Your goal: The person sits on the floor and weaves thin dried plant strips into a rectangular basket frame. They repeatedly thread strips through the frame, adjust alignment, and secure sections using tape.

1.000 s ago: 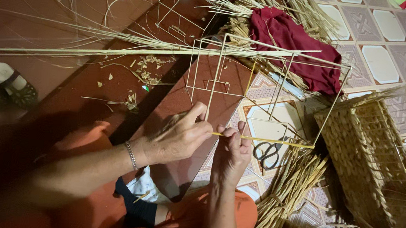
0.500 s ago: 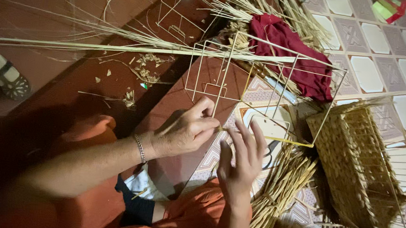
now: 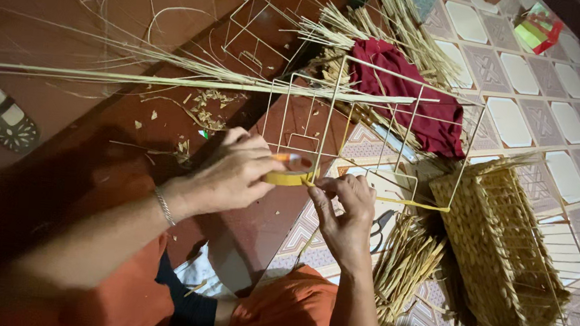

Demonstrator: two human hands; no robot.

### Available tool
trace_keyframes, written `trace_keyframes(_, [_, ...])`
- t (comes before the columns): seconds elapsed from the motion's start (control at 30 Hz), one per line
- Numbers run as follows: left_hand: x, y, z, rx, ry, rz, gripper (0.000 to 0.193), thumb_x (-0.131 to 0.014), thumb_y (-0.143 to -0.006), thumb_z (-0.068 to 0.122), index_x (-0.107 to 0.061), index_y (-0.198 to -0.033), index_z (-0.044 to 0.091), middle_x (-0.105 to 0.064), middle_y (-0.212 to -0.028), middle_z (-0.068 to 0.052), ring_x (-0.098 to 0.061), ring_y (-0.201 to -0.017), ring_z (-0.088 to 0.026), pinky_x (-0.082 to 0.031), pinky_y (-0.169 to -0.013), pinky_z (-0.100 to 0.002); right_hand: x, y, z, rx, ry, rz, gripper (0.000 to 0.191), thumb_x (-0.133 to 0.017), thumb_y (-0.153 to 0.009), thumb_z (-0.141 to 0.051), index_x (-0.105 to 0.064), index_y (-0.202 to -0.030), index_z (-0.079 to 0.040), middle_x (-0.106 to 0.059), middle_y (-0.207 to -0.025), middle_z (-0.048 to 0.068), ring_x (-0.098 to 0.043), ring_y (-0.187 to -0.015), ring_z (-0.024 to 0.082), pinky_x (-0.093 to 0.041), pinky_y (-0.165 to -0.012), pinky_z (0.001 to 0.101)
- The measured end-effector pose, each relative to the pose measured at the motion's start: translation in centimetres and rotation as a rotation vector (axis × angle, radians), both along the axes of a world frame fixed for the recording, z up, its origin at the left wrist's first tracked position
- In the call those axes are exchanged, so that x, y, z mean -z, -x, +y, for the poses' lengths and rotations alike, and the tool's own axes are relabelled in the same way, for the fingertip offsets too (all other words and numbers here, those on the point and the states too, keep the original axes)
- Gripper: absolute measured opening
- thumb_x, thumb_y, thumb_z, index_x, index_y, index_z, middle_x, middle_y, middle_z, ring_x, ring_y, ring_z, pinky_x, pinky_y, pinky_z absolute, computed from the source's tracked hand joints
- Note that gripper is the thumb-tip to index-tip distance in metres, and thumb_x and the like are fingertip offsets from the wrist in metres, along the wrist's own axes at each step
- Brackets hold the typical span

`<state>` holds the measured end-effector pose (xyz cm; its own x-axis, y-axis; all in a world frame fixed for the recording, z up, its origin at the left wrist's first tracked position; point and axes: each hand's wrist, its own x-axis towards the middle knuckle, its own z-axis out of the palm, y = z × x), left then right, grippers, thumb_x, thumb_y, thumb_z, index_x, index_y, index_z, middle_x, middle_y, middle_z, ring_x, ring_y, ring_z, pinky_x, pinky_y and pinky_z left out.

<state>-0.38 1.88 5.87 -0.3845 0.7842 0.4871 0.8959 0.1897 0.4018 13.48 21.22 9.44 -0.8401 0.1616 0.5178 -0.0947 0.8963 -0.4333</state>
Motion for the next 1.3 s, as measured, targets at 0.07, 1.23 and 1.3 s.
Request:
trace_keyframes(0.07, [-0.1, 1.0, -1.3, 0.083, -0.112, -0.097, 0.026, -0.085, -0.083, 0.022, -0.069, -0.102, 0.017, -0.073, -0.088, 0.001, -0.069, -0.091, -0.016, -0.042, -0.104, -0.055, 0.0, 0.1, -0.1, 0.001, 0.025, 0.008, 0.014, -0.081, -0.088, -0.022, -0.073, -0.088, -0.011, -0.061, -0.076, 0.001, -0.052, -0.081, 0.018, -0.034, -0.080, 0.0368])
trace_keyframes(1.23, [-5.1, 3.2, 8.5, 0.348, -0.177, -0.611, 0.041, -0.078, -0.090, 0.029, -0.064, -0.117, 0.002, -0.067, -0.099, -0.011, -0.064, -0.093, -0.018, -0.055, -0.081, -0.034, -4.7, 0.5, 14.6, 0.115, 1.054, 0.524, 0.011, -0.077, -0.096, -0.004, -0.070, -0.087, -0.005, -0.068, -0.083, 0.003, -0.055, -0.069, 0.010, -0.043, -0.067, 0.0253])
trace_keyframes(1.3, [-6.5, 2.1, 10.5, 0.537, -0.289, -0.700, 0.042, -0.074, -0.095, 0.024, -0.056, -0.125, 0.001, -0.069, -0.106, -0.006, -0.067, -0.101, -0.013, -0.058, -0.089, -0.030, -3.2, -1.4, 15.9, 0.140, 1.119, 0.552, 0.012, -0.074, -0.095, -0.009, -0.069, -0.085, -0.006, -0.066, -0.078, 0.004, -0.051, -0.063, 0.011, -0.038, -0.059, 0.0272])
